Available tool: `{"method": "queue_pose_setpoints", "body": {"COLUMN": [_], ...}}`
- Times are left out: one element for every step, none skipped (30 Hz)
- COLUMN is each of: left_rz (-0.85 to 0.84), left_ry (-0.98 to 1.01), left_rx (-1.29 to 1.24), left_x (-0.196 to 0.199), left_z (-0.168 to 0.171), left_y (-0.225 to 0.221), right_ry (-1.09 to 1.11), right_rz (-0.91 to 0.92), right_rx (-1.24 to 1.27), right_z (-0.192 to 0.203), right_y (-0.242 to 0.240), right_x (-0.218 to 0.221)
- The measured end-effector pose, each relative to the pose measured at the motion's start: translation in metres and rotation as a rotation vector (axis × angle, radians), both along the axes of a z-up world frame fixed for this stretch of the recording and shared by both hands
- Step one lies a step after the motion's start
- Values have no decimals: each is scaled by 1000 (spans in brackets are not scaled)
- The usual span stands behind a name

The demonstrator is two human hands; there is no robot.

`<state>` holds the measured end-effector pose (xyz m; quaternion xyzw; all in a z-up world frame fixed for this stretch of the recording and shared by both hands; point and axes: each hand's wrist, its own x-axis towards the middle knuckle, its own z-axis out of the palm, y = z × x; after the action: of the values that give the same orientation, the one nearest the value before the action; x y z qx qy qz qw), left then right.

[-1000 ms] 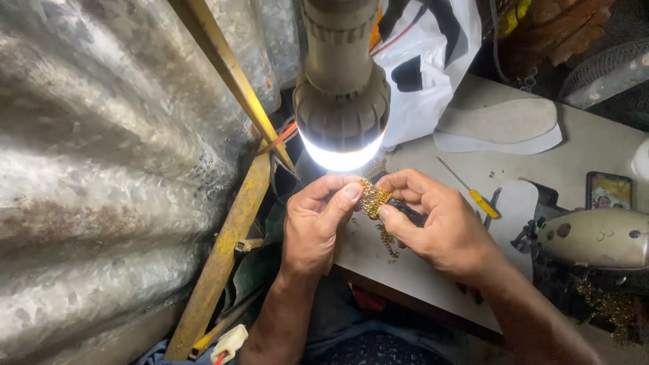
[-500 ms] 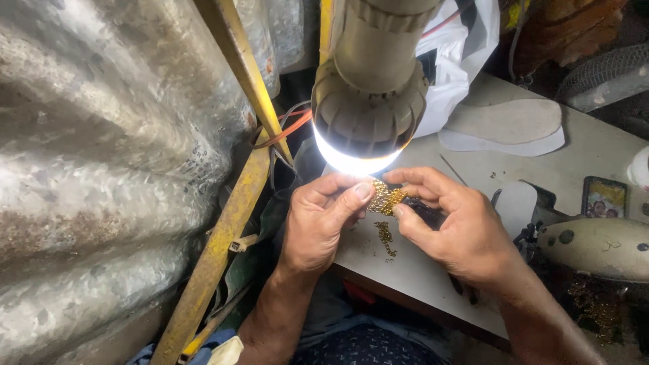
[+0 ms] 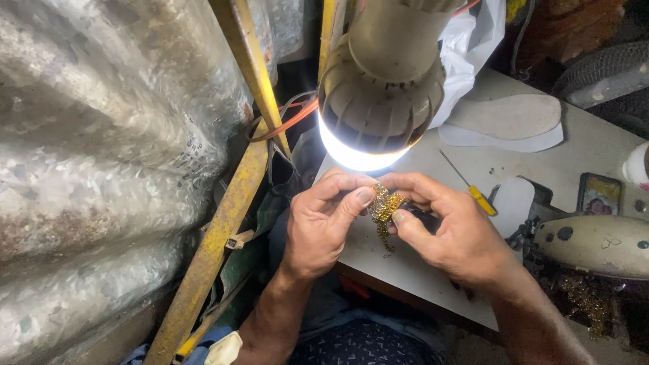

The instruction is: Attaching decorative gold links to a leather belt using pliers at a repair workbench.

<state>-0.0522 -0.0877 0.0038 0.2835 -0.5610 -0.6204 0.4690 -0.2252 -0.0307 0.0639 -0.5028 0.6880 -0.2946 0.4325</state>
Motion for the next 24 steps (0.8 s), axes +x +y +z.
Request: {"method": "queue_pose_setpoints", "body": {"left_rz": [-4,0,5,2,-8,-18,-20,-14,-8,-8,-7,-5,-6,0,6,6,4,1,1,6,11,13,16,18], "left_ry": [1,-25,-51,-52,-62,-72,-74,-38,-1,-3,3,9,9,0,-8,-9,-13,-18,-19,-24,-29,-30,-51,-73], "left_rx": [1,-17,-35,-35,-32,-28,-28,8,43,44,92,140,141,122,103,104,87,72,75,71,67,69,64,60], "left_x": [0,1,1,1,1,2,1,0,-1,-1,-2,-2,-3,-3,-2,-2,-1,-1,-1,0,0,1,2,3], "left_z": [0,1,2,2,3,3,1,0,-2,-1,-1,0,0,0,0,1,2,2,3,4,4,5,6,7], "left_y": [0,1,1,1,2,2,3,4,4,5,5,6,6,6,6,6,6,6,6,7,7,7,7,7], "right_ry": [1,-12,-25,-26,-57,-90,-92,-101,-110,-111,-138,-165,-165,-161,-158,-159,-125,-91,-92,-155,-219,-220,-268,-316], "right_rz": [-4,30,64,61,44,28,27,29,31,30,19,8,7,-11,-30,-30,-32,-35,-35,-49,-64,-62,-67,-72], "right_rx": [1,-16,-33,-33,1,35,36,28,20,21,2,-17,-17,-11,-5,-4,-15,-24,-21,-4,14,17,-4,-23], "right_z": [-2,-3,-4,-5,-5,-5,-5,-5,-4,-6,-7,-9,-6,-4,-2,-4,-7,-9,-10,-10,-10,-10,-10,-10], "right_y": [0,0,0,0,0,0,0,0,1,1,2,3,2,2,2,2,2,3,3,2,2,1,0,-1], "right_x": [-1,-2,-4,-4,-5,-5,-6,-6,-7,-7,-7,-7,-5,-4,-2,-3,-4,-5,-4,-4,-2,0,2,3]}}
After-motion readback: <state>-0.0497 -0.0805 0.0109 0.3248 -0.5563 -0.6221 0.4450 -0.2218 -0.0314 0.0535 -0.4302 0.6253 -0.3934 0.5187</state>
